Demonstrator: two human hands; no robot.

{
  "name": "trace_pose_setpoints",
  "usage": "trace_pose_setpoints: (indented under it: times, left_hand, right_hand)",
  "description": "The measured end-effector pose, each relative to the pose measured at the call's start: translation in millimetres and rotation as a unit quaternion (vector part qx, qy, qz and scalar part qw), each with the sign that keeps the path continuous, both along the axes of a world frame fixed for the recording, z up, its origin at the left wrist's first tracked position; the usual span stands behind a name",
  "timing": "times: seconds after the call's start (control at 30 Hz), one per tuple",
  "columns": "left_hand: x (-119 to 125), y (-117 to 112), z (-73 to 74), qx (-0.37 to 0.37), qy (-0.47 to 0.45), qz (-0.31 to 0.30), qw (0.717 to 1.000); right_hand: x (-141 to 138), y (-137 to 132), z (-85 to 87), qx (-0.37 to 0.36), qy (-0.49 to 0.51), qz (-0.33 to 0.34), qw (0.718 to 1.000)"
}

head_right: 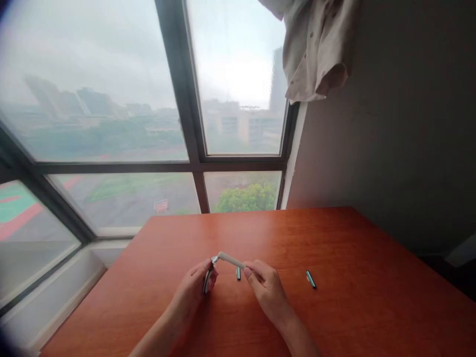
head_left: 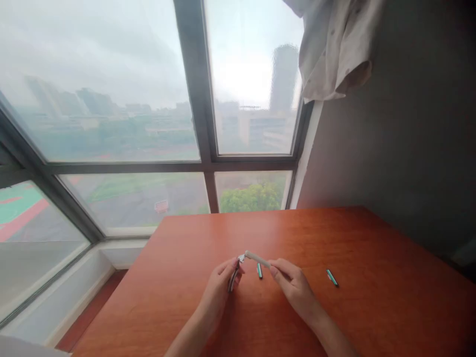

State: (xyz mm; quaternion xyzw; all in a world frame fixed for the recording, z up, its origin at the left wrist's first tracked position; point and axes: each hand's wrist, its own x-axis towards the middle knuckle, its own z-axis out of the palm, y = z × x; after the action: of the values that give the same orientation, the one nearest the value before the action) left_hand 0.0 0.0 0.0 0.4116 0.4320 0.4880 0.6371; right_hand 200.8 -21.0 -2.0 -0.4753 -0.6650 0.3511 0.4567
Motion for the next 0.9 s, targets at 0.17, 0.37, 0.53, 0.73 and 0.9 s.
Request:
trace_pose_setpoints:
  times: [0.17,0.37,0.53,0.73,0.9]
  left_hand:
    - [-0.3,1.2,-4.4,-0.001,0.011,-0.01,1.0]
    - [-0.5,-0.2,-6.0,0.003,0.025,-0.019,1.0]
    - [1.0,-2.5,-4.1,-0.013,-0.003,-0.026,1.0]
    - [1.4,-2.1,-4.6,-0.018,-0.02,-0.027,0.999]
    - [0.8,-2.3,-4.6,-0.008,-0.022,-0.032,0.999]
  right_hand:
    - [-0.8,-2.2,5.1,-0.003,0.004,0.007,1.0]
    - [0.1,-2.4,7.3,0.014,0.002,0.015,1.0]
    - [0.8,-1.4,3.3,0.026,-0.025,-0.016,0.999]
    - [2.9,1.0,-1.8,0.028,-0.028,-0.047,0.998]
    - [1.8,-0.9,1.3,0.03,-0.007,-0.025,0.999]
